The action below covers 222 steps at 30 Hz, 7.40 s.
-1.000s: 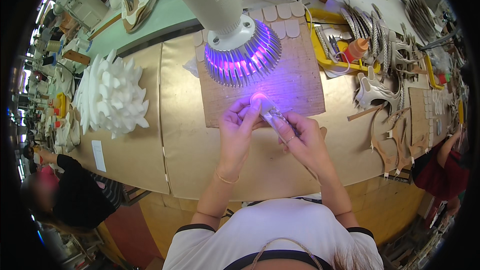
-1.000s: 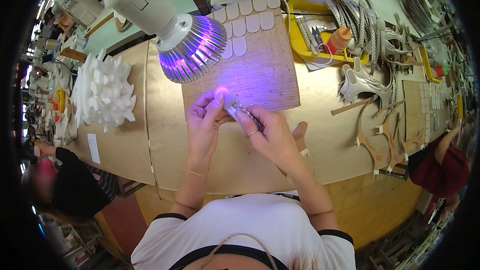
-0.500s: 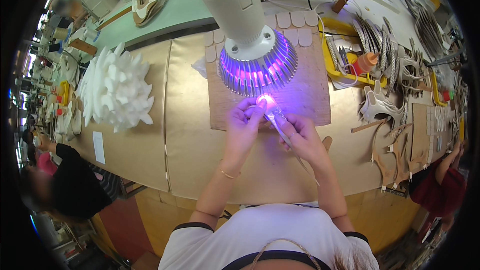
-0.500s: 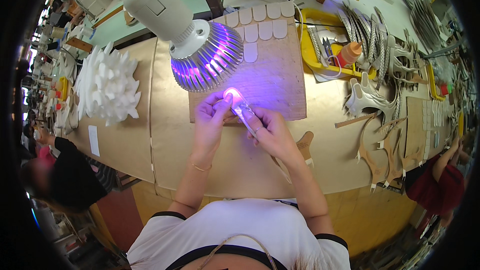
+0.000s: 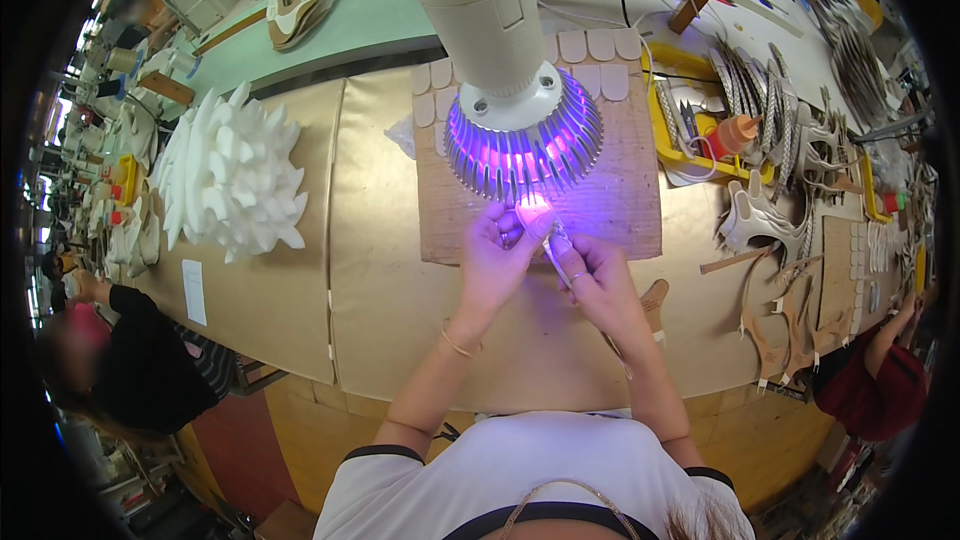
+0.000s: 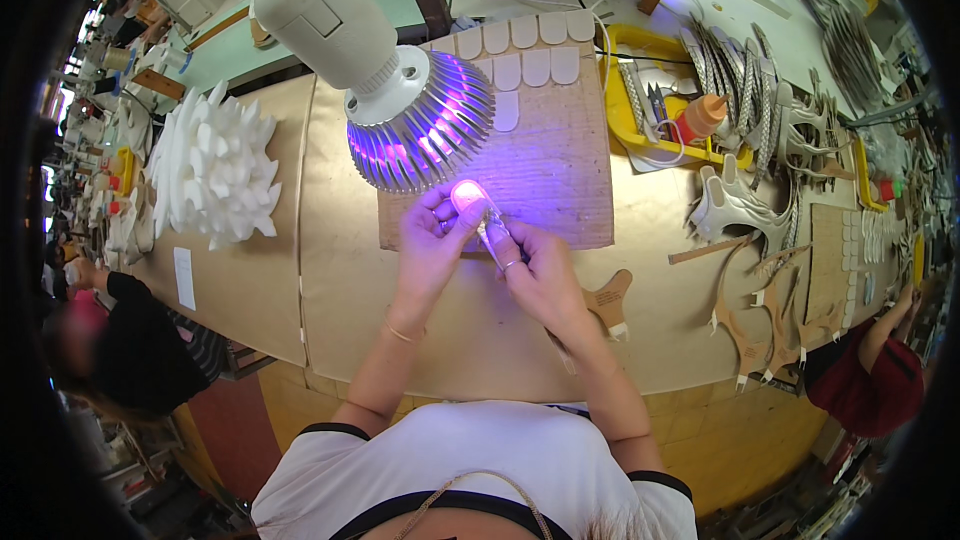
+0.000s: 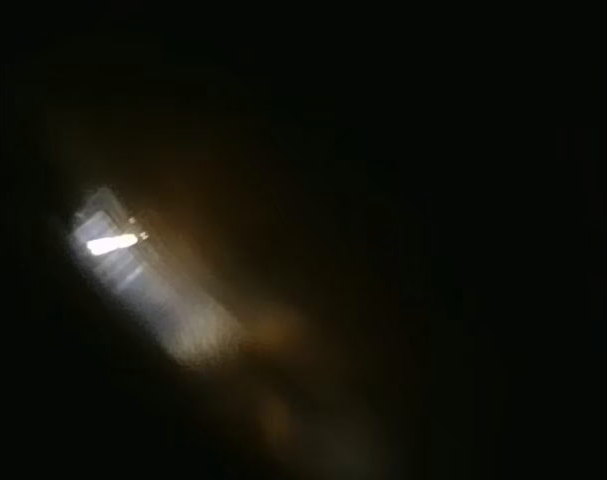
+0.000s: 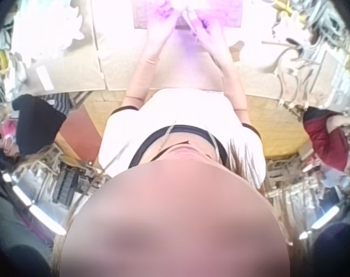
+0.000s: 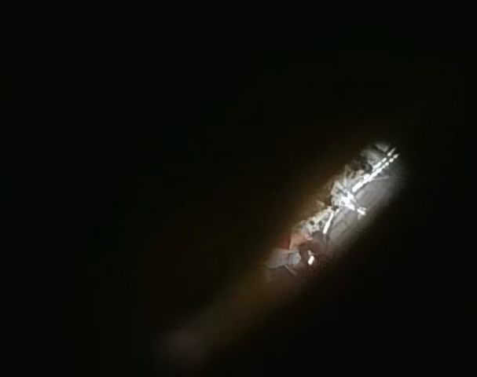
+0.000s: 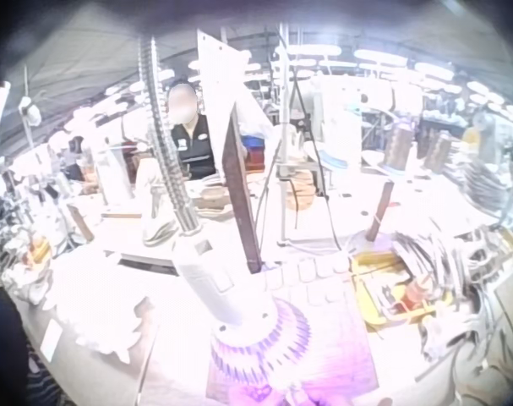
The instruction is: The person repeatedly picks up small white foam pieces and attaches them to silver braided strips under a purple UV lamp. They handle the strips one at a time, aligning and pressing the foam pieces onto the braids, then place the finished strips into a yellow tray. The person also gathers and stacks completed strips on the table.
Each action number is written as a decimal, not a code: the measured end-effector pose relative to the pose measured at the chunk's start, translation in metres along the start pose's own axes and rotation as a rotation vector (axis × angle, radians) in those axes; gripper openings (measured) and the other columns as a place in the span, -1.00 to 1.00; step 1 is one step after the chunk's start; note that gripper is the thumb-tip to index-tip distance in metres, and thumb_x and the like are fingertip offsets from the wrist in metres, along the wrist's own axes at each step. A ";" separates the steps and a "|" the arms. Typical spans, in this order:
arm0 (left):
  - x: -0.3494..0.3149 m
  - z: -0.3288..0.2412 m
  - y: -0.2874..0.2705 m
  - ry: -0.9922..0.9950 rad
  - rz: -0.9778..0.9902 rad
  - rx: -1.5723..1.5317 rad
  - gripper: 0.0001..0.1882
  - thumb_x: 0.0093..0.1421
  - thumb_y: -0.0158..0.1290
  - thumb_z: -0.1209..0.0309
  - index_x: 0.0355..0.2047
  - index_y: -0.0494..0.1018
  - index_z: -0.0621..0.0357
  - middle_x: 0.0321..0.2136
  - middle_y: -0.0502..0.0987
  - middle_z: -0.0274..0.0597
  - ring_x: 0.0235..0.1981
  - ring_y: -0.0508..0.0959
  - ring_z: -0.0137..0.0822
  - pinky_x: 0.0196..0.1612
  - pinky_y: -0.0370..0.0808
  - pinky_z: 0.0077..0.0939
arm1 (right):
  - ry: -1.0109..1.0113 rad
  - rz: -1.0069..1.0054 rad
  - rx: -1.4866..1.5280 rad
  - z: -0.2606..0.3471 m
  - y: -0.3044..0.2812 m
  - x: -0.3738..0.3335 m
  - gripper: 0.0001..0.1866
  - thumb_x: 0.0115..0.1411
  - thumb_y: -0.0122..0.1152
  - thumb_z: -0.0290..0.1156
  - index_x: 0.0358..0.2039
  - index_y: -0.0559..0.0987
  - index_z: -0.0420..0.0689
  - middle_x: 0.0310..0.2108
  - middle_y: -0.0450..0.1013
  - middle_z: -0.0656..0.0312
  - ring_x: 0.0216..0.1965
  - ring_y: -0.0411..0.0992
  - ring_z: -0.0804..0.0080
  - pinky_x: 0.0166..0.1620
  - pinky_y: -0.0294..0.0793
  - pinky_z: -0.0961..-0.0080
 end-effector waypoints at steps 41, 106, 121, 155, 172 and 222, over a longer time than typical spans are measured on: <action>-0.037 -0.010 0.009 0.056 0.168 -0.113 -0.74 0.19 0.15 0.39 -0.21 0.45 0.34 -0.30 0.56 -0.08 -0.24 0.56 -0.28 -0.09 0.46 -0.40 | -0.267 0.035 -0.455 0.031 -0.013 -0.072 -0.64 0.30 -0.04 -0.13 -0.32 0.48 -0.21 -0.51 0.48 -0.01 -0.47 0.46 -0.01 -0.37 0.42 0.15; -0.209 -0.190 0.148 0.839 1.186 -0.820 -0.72 0.23 -0.03 0.23 -0.11 0.34 0.06 -0.18 0.54 -0.19 -0.05 0.41 -0.19 0.09 0.20 -0.07 | -0.384 -0.784 -0.963 0.009 -0.243 -0.110 -0.63 0.19 0.16 -0.13 -0.22 0.52 -0.22 -0.33 0.43 0.00 -0.32 0.43 0.09 -0.23 0.39 0.26; -0.186 -0.187 0.094 0.732 0.991 -0.851 -0.71 0.34 -0.19 0.07 -0.22 0.29 0.01 -0.34 0.53 -0.37 -0.24 0.40 -0.31 0.01 0.17 -0.09 | -0.028 -0.936 -1.190 0.041 -0.310 0.018 -0.58 0.10 0.13 -0.05 -0.44 0.61 -0.23 -0.38 0.54 -0.10 -0.31 0.53 -0.06 -0.25 0.51 0.12; -0.161 0.103 0.101 0.006 0.566 0.591 -0.85 0.21 0.06 0.46 -0.25 0.48 0.29 -0.38 0.58 -0.09 -0.33 0.58 -0.31 -0.19 0.49 -0.50 | -0.368 -1.598 -1.164 -0.027 -0.400 -0.125 -0.48 0.18 0.17 -0.27 0.07 0.35 -0.30 -0.13 0.34 -0.12 -0.08 0.37 0.04 0.01 0.33 0.29; -0.156 0.054 0.101 0.159 0.790 0.892 -0.74 0.23 0.03 0.31 -0.14 0.48 0.16 -0.20 0.55 -0.11 -0.16 0.53 -0.05 -0.05 0.43 -0.22 | 0.170 -0.907 -1.007 -0.072 -0.213 -0.138 -0.72 0.14 0.10 -0.24 -0.30 0.56 -0.21 -0.37 0.49 0.01 -0.30 0.50 0.14 -0.21 0.46 0.23; -0.068 0.007 0.029 0.382 -0.010 0.170 -0.74 0.31 -0.04 0.41 -0.07 0.45 0.28 -0.14 0.50 -0.17 -0.20 0.51 -0.32 -0.09 0.40 -0.51 | -0.024 -0.107 0.469 -0.002 -0.046 -0.051 -0.74 0.23 0.17 -0.44 -0.12 0.44 -0.28 -0.34 0.47 0.27 -0.38 0.46 0.61 -0.31 0.56 0.62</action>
Point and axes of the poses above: each hand's wrist, its own x-axis towards the middle knuckle, its own y-axis out of the palm, z = x × y, the point moved 8 cm from there along x, towards the middle knuckle
